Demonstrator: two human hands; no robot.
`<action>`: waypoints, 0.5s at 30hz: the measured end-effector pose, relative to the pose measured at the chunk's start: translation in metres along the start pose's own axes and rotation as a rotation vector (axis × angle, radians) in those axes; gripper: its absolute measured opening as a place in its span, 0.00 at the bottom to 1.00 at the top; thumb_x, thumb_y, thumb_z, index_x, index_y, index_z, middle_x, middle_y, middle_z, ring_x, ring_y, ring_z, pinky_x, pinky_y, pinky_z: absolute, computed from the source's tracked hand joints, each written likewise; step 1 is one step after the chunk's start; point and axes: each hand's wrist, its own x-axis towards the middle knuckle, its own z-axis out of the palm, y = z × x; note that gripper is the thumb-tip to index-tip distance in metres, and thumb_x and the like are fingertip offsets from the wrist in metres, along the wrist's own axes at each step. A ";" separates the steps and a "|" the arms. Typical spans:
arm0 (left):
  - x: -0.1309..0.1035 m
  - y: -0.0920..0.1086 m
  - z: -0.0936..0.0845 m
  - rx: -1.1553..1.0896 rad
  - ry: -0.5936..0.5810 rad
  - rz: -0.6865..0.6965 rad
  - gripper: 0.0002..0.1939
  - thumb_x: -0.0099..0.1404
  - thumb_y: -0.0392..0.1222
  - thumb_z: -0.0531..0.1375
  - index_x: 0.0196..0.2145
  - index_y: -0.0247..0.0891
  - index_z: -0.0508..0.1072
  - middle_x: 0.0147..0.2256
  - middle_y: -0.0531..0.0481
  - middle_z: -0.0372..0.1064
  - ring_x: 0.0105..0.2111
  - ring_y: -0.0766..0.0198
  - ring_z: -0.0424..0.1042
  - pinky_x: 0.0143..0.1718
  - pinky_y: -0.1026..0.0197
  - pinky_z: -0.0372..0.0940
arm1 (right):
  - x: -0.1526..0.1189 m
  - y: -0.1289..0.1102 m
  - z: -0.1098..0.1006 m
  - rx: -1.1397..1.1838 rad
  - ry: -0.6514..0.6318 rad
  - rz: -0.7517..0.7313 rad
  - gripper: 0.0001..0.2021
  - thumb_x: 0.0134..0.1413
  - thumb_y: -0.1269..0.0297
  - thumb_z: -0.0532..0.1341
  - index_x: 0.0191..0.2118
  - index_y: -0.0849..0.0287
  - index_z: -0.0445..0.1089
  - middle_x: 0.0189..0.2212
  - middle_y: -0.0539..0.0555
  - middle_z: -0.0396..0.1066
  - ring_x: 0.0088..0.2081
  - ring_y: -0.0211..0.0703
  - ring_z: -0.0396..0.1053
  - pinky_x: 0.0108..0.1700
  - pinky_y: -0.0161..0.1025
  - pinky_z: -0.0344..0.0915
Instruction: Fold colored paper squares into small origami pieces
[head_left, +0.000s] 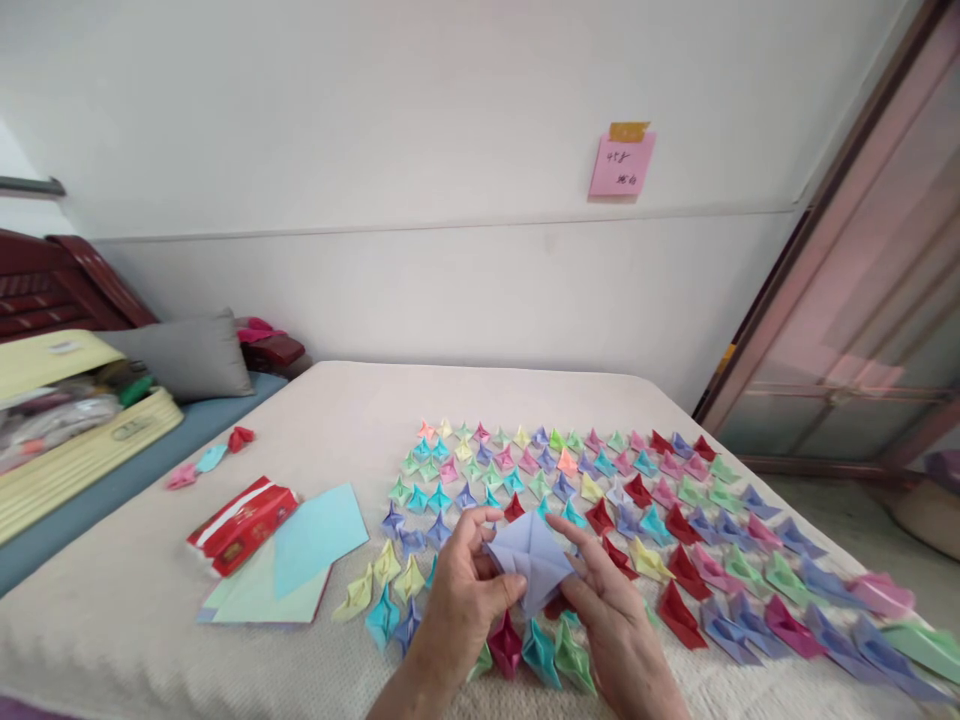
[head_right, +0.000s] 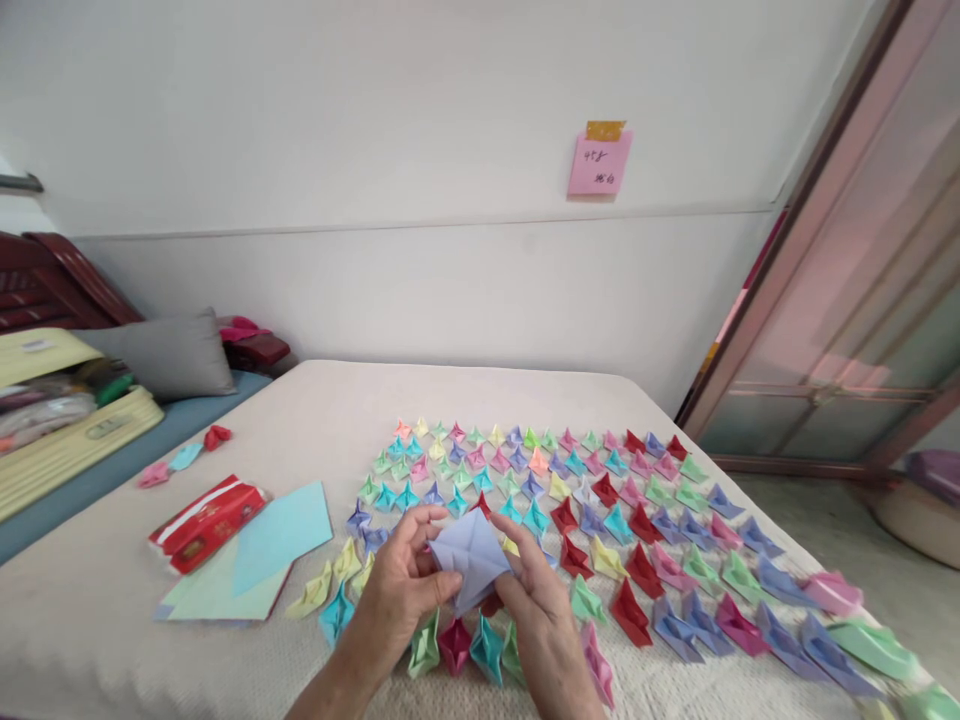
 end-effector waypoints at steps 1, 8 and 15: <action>0.000 0.000 0.000 0.002 0.002 -0.001 0.26 0.51 0.30 0.67 0.47 0.39 0.63 0.37 0.52 0.71 0.30 0.66 0.73 0.30 0.65 0.65 | -0.001 -0.001 0.000 0.015 0.004 0.004 0.21 0.58 0.67 0.56 0.58 0.51 0.63 0.24 0.46 0.69 0.26 0.41 0.64 0.30 0.38 0.60; -0.002 0.002 0.001 0.022 0.002 0.029 0.26 0.54 0.31 0.66 0.49 0.39 0.63 0.39 0.49 0.72 0.30 0.65 0.73 0.29 0.66 0.66 | -0.002 -0.005 0.002 0.228 0.080 0.077 0.20 0.57 0.60 0.61 0.56 0.55 0.68 0.21 0.45 0.67 0.26 0.40 0.64 0.31 0.36 0.62; -0.003 0.004 0.005 0.038 0.056 0.038 0.28 0.54 0.32 0.67 0.50 0.40 0.62 0.41 0.48 0.74 0.32 0.64 0.75 0.31 0.64 0.68 | -0.001 -0.008 0.007 0.481 0.007 0.165 0.13 0.53 0.56 0.67 0.42 0.57 0.76 0.33 0.53 0.78 0.34 0.45 0.72 0.36 0.39 0.68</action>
